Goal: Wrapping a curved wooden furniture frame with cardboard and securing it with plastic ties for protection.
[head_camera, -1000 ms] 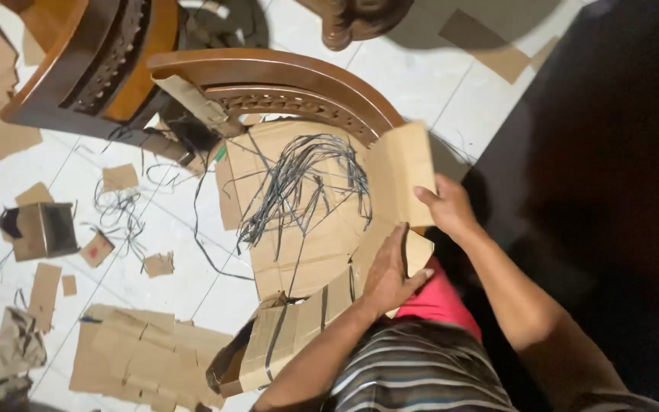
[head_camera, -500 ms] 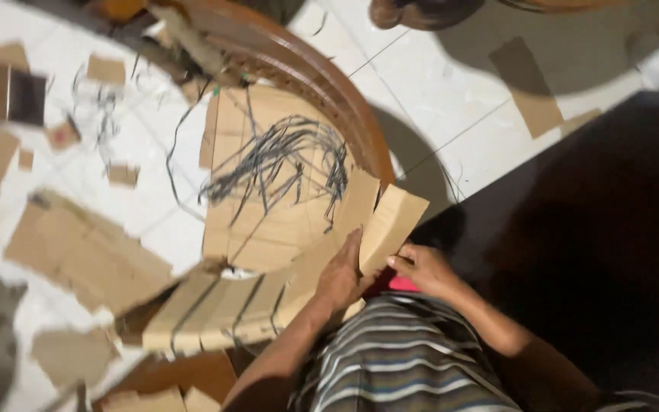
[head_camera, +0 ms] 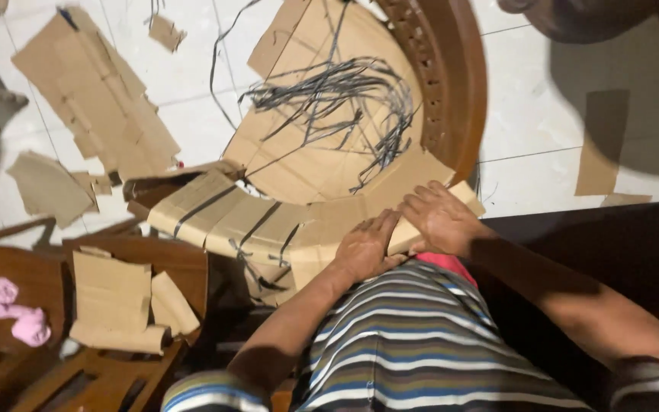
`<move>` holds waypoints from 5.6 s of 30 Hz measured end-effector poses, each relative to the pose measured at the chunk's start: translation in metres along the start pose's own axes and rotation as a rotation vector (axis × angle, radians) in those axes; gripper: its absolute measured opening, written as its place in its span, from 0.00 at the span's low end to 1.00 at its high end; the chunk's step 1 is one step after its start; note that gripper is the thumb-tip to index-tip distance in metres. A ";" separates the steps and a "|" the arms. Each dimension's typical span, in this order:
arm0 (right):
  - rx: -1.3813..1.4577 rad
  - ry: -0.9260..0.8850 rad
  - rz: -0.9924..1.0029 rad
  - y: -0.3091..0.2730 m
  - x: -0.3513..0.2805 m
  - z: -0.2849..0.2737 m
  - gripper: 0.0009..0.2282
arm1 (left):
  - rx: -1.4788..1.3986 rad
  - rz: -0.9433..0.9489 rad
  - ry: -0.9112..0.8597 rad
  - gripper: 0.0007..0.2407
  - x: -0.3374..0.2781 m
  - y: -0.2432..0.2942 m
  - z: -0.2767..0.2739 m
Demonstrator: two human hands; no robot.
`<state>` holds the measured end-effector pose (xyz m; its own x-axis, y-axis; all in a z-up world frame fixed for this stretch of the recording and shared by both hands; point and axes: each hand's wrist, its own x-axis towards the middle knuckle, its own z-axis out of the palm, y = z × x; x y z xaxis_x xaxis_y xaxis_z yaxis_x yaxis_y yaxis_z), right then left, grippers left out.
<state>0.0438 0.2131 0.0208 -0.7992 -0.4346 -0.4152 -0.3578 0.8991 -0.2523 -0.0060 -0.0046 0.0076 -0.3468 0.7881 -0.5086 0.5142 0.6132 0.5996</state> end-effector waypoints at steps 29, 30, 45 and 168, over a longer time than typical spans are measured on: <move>0.022 0.105 -0.388 0.033 0.033 0.046 0.24 | -0.449 -0.287 -0.335 0.37 -0.010 0.011 -0.095; 0.075 0.069 -0.391 0.032 0.037 0.036 0.29 | -0.443 -0.295 -0.367 0.33 -0.001 0.019 -0.097; 0.085 -0.797 -0.066 0.079 0.213 0.153 0.31 | -0.129 -0.281 -0.077 0.38 0.020 0.013 -0.024; 1.209 0.258 0.137 0.127 0.185 -0.187 0.03 | 0.354 0.145 0.647 0.07 -0.071 -0.074 0.028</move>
<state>-0.2397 0.2568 0.0753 -0.9154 -0.1950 -0.3523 0.3006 0.2513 -0.9200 0.0029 -0.1070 -0.0180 -0.5925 0.8005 0.0907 0.7732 0.5334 0.3431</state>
